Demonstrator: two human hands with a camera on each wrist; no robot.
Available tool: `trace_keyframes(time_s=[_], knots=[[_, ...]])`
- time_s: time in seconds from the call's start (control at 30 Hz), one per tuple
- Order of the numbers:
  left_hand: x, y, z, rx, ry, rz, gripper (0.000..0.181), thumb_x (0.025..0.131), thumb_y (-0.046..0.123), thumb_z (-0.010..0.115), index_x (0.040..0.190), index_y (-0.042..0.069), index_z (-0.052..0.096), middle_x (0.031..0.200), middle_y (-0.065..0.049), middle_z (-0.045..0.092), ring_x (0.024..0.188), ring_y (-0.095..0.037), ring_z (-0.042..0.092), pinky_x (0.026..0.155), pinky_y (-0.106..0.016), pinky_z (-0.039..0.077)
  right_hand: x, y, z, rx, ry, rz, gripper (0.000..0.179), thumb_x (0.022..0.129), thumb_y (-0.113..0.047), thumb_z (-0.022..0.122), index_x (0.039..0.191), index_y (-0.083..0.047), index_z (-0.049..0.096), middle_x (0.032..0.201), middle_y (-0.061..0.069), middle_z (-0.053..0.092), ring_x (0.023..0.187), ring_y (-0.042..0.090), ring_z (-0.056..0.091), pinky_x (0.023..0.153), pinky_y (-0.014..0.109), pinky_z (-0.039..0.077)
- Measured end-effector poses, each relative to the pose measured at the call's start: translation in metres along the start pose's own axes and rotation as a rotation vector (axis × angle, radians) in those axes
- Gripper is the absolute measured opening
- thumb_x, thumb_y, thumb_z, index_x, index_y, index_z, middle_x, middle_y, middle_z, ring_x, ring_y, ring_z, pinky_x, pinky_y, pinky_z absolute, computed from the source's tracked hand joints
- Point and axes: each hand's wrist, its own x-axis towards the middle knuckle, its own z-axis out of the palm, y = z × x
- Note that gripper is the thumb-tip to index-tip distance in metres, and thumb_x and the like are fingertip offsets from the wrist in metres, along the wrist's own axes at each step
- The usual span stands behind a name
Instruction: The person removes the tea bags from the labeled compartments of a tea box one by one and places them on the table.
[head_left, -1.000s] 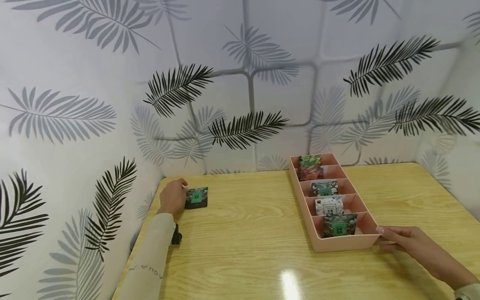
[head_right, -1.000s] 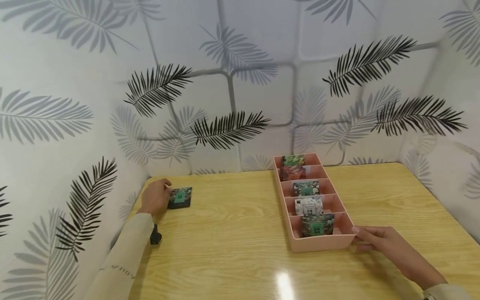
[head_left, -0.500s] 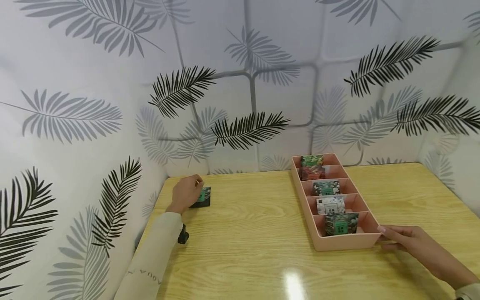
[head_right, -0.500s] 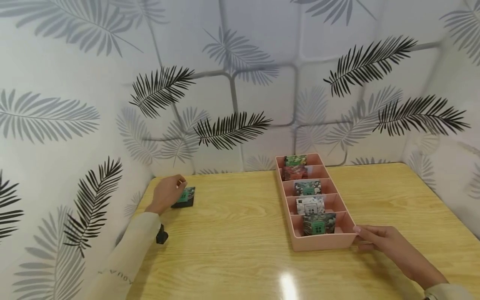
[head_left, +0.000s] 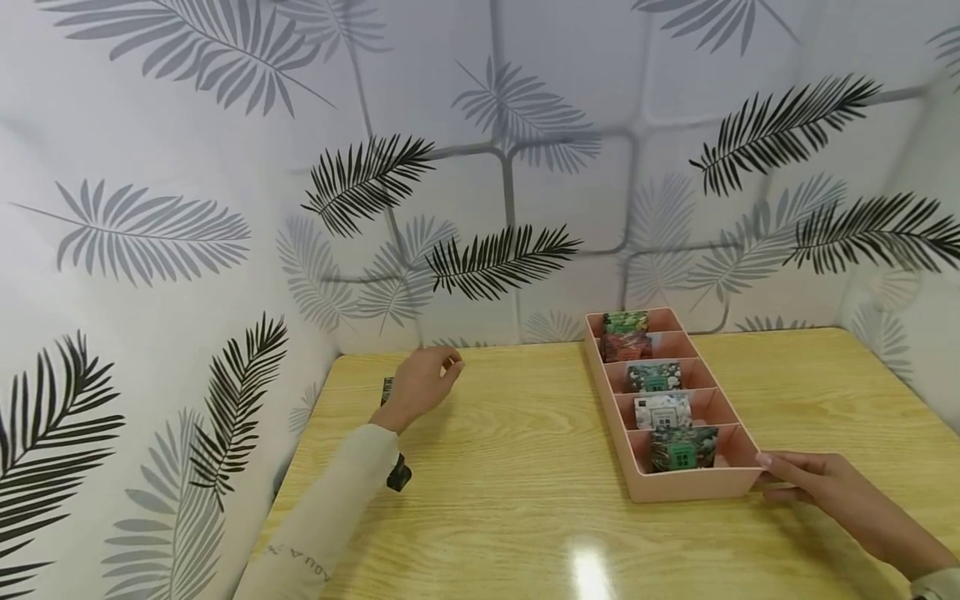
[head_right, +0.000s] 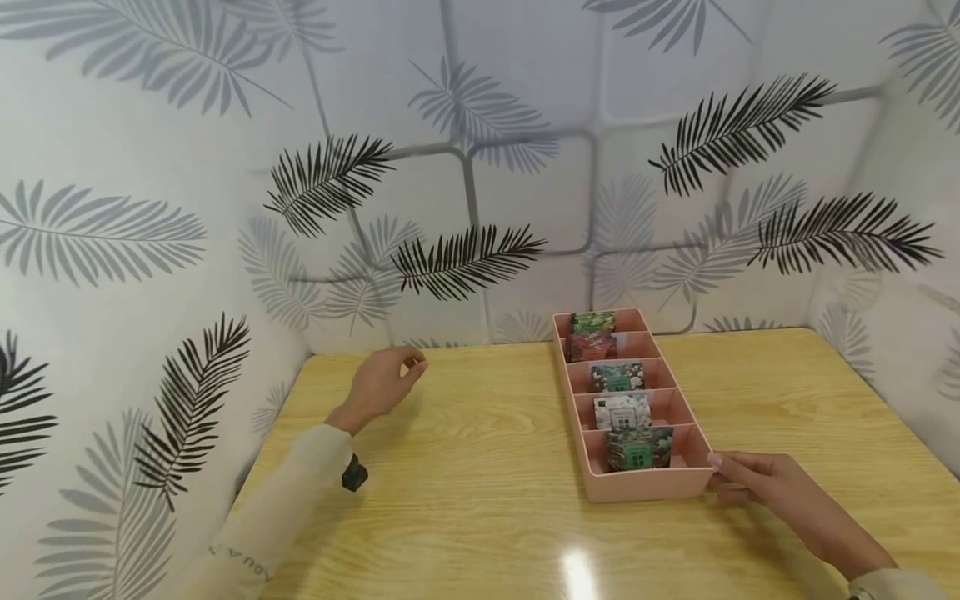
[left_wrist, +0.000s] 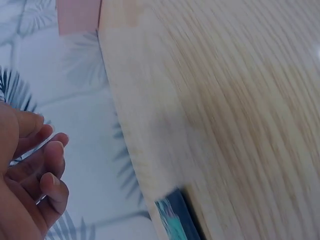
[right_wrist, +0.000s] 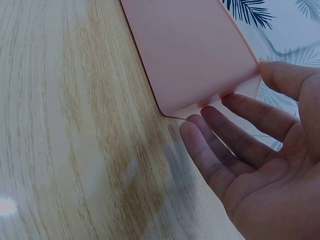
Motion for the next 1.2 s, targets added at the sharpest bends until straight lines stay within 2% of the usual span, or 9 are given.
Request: trace_keyframes(time_s=[0.3, 0.43, 0.67, 1.0, 1.2], knots=[[0.002, 0.046, 0.008, -0.037, -0.020, 0.143, 0.021, 0.097, 0.035, 0.055, 0.104, 0.021, 0.068, 0.086, 0.010, 0.066, 0.057, -0.002, 0.050, 0.053, -0.025, 0.042, 0.000, 0.001, 0.001, 0.013, 0.011, -0.008, 0.061, 0.101, -0.039, 0.045, 0.137, 0.010, 0.042, 0.125, 0.019, 0.059, 0.104, 0.021, 0.065, 0.087, 0.034, 0.050], [0.001, 0.068, 0.012, -0.072, -0.042, 0.204, 0.023, 0.098, 0.038, 0.053, 0.104, 0.022, 0.068, 0.087, 0.012, 0.065, 0.063, -0.001, 0.053, 0.058, -0.024, 0.044, 0.000, 0.001, 0.002, 0.004, 0.024, 0.011, 0.064, 0.100, -0.040, 0.045, 0.139, 0.010, 0.040, 0.126, 0.021, 0.058, 0.104, 0.021, 0.065, 0.088, 0.036, 0.050], [0.003, 0.104, 0.019, -0.114, -0.066, 0.290, 0.018, 0.097, 0.036, 0.056, 0.102, 0.024, 0.068, 0.086, 0.016, 0.062, 0.070, 0.003, 0.054, 0.062, -0.021, 0.045, 0.000, 0.000, 0.003, 0.010, 0.031, 0.026, 0.066, 0.100, -0.043, 0.045, 0.140, 0.009, 0.038, 0.127, 0.021, 0.057, 0.104, 0.022, 0.065, 0.088, 0.037, 0.049], [0.003, 0.145, 0.029, -0.112, -0.082, 0.416, 0.018, 0.097, 0.036, 0.055, 0.101, 0.024, 0.068, 0.085, 0.018, 0.061, 0.071, 0.005, 0.053, 0.062, -0.015, 0.043, -0.001, 0.002, 0.002, 0.009, 0.014, -0.011, 0.065, 0.101, -0.041, 0.042, 0.140, 0.010, 0.037, 0.124, 0.021, 0.059, 0.104, 0.024, 0.065, 0.087, 0.035, 0.050], [0.003, 0.166, 0.034, -0.119, -0.101, 0.460, 0.017, 0.097, 0.035, 0.056, 0.102, 0.025, 0.069, 0.087, 0.018, 0.062, 0.074, 0.007, 0.053, 0.064, -0.013, 0.042, 0.000, 0.003, 0.003, 0.046, 0.014, -0.008, 0.065, 0.101, -0.041, 0.044, 0.139, 0.011, 0.038, 0.123, 0.018, 0.061, 0.104, 0.024, 0.065, 0.087, 0.035, 0.050]])
